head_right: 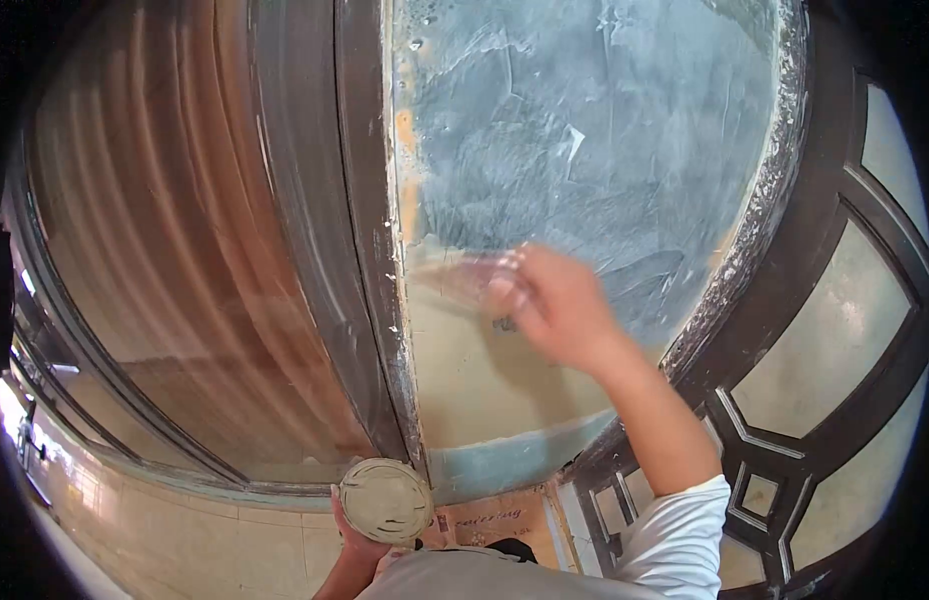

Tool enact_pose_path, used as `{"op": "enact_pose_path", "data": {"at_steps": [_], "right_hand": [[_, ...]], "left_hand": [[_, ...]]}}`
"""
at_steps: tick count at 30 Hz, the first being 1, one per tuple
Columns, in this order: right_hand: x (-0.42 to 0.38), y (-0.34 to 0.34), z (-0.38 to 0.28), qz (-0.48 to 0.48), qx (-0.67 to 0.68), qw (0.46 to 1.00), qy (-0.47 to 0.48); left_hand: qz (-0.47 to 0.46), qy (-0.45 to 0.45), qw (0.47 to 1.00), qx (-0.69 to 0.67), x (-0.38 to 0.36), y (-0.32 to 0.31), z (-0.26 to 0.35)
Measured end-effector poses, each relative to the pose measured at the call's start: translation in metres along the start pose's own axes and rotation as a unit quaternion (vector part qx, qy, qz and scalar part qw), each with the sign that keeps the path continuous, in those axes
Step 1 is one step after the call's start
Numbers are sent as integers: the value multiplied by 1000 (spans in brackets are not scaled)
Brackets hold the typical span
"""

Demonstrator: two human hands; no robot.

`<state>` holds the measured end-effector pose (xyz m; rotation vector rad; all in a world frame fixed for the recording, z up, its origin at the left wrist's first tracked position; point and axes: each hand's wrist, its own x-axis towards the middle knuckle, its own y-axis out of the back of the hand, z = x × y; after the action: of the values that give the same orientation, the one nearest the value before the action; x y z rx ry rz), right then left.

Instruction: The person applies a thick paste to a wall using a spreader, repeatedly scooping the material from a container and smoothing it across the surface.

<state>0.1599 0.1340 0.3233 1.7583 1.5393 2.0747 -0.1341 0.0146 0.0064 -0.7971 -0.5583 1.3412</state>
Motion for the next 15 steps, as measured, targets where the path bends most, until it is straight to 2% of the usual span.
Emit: {"op": "enact_pose_path", "data": {"at_steps": [1, 2, 3, 4, 5, 6, 7, 9, 12, 15], "right_hand": [[-8, -12, -2, -78, -4, 996, 33], [-11, -20, 2, -81, -3, 996, 33], [-14, -28, 7, -143, -15, 989, 23], [-17, -33, 11, -204, -28, 979, 12], [-11, -30, 23, -155, -106, 982, 21], [-3, -17, 26, -58, 8, 996, -60], [4, -3, 26, 41, 121, 982, -139], [14, 11, 39, 310, 213, 922, -91], [-14, 8, 18, 258, 215, 936, -108], [-82, -39, 20, 43, 196, 968, -151]], "left_hand": [[2, -1, 1000, -1, 1, 3, -1], [0, 22, 997, -77, 2, 8, -3], [-4, 45, 987, -153, 2, 10, -5], [-2, 45, 987, -153, 1, 7, -4], [-1, 37, 993, -114, 0, 2, -2], [-1, 29, 997, -74, 0, -2, 1], [-2, 30, 997, -71, 0, -1, 0], [0, 56, 988, -146, 3, 0, -1], [2, 36, 991, -126, 4, -5, 1], [11, 52, 986, -157, 9, -4, 3]]}}
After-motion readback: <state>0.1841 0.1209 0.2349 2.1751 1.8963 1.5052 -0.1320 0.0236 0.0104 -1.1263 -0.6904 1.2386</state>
